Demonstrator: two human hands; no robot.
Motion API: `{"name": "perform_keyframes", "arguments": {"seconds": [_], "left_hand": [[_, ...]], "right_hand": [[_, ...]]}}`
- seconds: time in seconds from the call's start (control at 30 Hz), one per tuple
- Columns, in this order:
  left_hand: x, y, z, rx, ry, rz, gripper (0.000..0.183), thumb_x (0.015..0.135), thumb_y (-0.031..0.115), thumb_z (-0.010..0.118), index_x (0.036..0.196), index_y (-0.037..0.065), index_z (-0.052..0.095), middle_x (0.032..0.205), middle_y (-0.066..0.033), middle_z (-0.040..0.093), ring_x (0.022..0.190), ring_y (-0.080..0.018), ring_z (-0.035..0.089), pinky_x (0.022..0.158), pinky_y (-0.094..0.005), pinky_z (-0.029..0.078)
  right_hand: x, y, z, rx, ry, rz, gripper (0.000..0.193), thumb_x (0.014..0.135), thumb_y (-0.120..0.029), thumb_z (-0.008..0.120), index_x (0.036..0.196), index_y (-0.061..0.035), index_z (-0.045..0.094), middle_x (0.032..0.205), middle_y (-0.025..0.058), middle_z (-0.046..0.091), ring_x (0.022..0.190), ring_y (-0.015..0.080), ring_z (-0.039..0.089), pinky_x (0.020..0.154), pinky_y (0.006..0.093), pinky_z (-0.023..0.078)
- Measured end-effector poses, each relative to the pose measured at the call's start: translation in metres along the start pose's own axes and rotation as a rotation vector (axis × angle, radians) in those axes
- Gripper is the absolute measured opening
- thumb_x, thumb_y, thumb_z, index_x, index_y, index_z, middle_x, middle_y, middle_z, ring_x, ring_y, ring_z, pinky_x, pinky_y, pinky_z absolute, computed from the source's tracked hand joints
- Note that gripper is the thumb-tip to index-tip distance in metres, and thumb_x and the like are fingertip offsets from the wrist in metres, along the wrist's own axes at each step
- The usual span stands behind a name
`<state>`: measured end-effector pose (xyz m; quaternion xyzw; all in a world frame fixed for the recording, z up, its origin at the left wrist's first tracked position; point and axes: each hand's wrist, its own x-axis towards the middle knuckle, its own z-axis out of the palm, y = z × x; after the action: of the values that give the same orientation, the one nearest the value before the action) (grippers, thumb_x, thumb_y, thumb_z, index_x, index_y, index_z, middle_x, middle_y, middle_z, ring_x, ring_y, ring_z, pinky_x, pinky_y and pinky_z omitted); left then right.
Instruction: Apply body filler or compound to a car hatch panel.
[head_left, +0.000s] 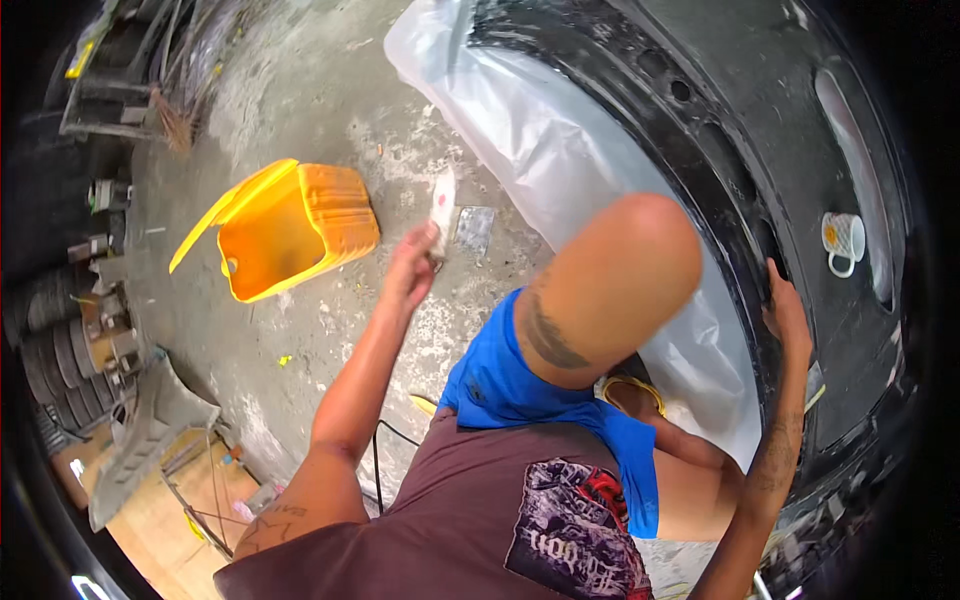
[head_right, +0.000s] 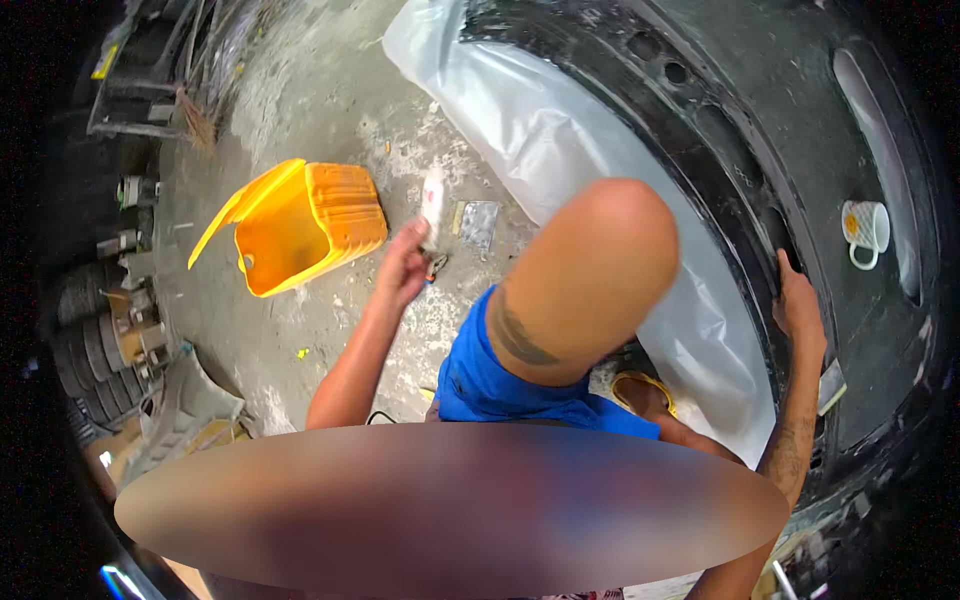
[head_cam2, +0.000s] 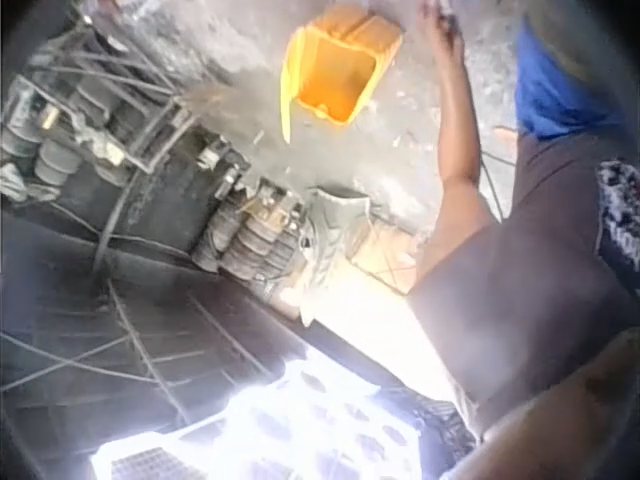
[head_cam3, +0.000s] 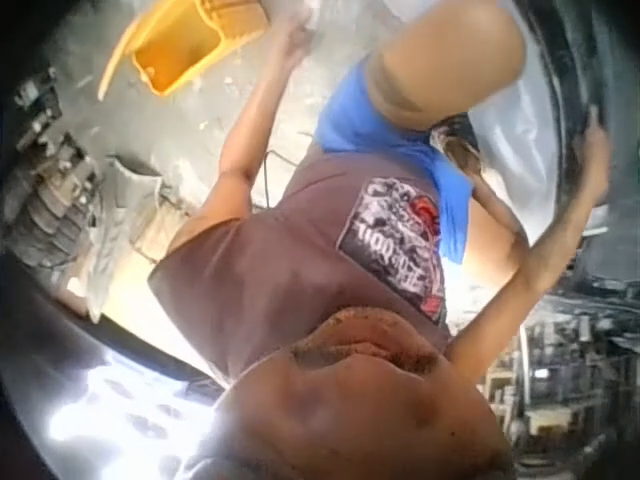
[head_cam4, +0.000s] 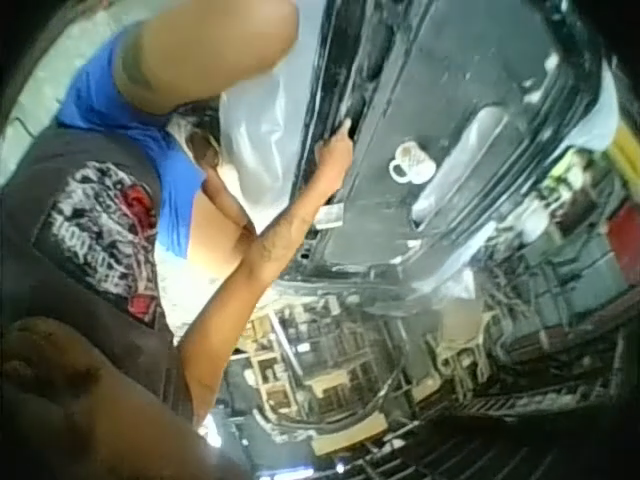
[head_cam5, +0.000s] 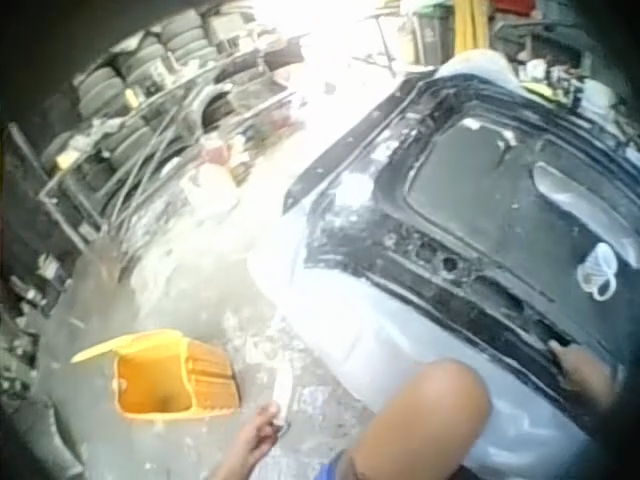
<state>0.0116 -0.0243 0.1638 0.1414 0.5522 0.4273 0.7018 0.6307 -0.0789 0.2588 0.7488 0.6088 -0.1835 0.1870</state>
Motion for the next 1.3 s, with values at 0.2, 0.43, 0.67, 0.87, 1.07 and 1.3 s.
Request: {"name": "perform_keyframes", "arguments": {"seconds": [0.2, 0.43, 0.67, 0.87, 1.07, 1.3], "left_hand": [[0.002, -0.139, -0.08, 0.111, 0.133, -0.155, 0.048, 0.08, 0.018, 0.078, 0.121, 0.004, 0.055, 0.098, -0.0011, 0.065, 0.084, -0.0109, 0.057, 0.071, -0.0277, 0.042], [0.019, -0.194, -0.068, 0.217, 0.097, -0.21, 0.041, 0.078, 0.016, 0.08, 0.112, 0.005, 0.059, 0.087, -0.0001, 0.066, 0.071, -0.0091, 0.057, 0.06, -0.0236, 0.042], [0.044, -0.207, -0.045, 0.334, 0.051, -0.139, 0.041, 0.077, 0.014, 0.079, 0.112, 0.004, 0.061, 0.087, -0.001, 0.067, 0.073, -0.0091, 0.06, 0.06, -0.0226, 0.044], [0.058, -0.221, -0.078, 0.99, 0.253, 0.384, 0.026, 0.078, 0.017, 0.077, 0.094, 0.001, 0.066, 0.088, -0.0115, 0.065, 0.079, -0.0199, 0.062, 0.073, -0.0327, 0.051], [0.058, -0.118, 0.04, 0.869, 0.075, 0.632, 0.025, 0.095, 0.017, 0.061, 0.112, -0.001, 0.059, 0.101, -0.0104, 0.063, 0.089, -0.0186, 0.059, 0.076, -0.0309, 0.048], [0.007, 0.031, 0.324, 0.804, -0.855, 0.409, 0.015, 0.096, 0.006, 0.055, 0.106, -0.001, 0.063, 0.11, -0.0123, 0.066, 0.08, -0.0103, 0.06, 0.066, -0.025, 0.05]], "right_hand": [[0.013, -0.024, 0.002, 0.027, -0.054, -0.013, 0.094, 0.071, 0.006, 0.073, 0.151, -0.0125, 0.026, 0.11, 0.0273, 0.06, 0.107, 0.0438, 0.057, 0.091, 0.0465, 0.047], [0.005, -0.021, 0.0, -0.023, -0.057, 0.009, 0.092, 0.073, 0.004, 0.072, 0.151, -0.0103, 0.026, 0.109, 0.0272, 0.06, 0.106, 0.0427, 0.058, 0.092, 0.0461, 0.047], [-0.006, -0.012, -0.008, -0.001, -0.026, 0.025, 0.09, 0.072, 0.004, 0.072, 0.15, -0.0095, 0.028, 0.107, 0.0265, 0.061, 0.102, 0.0432, 0.059, 0.088, 0.0471, 0.048], [0.005, -0.049, -0.018, 0.054, -0.018, -0.013, 0.071, 0.076, 0.007, 0.059, 0.142, -0.0131, 0.04, 0.105, 0.0223, 0.063, 0.1, 0.0402, 0.061, 0.086, 0.0482, 0.049], [-0.014, -0.026, -0.006, 0.029, 0.084, 0.001, 0.059, 0.082, 0.003, 0.054, 0.138, -0.014, 0.049, 0.089, 0.0187, 0.068, 0.085, 0.0373, 0.067, 0.074, 0.0467, 0.053], [-0.012, -0.029, -0.01, 0.093, 0.119, -0.059, 0.057, 0.082, 0.002, 0.055, 0.138, -0.0116, 0.051, 0.079, 0.0149, 0.066, 0.074, 0.0324, 0.066, 0.067, 0.0433, 0.054]]}}
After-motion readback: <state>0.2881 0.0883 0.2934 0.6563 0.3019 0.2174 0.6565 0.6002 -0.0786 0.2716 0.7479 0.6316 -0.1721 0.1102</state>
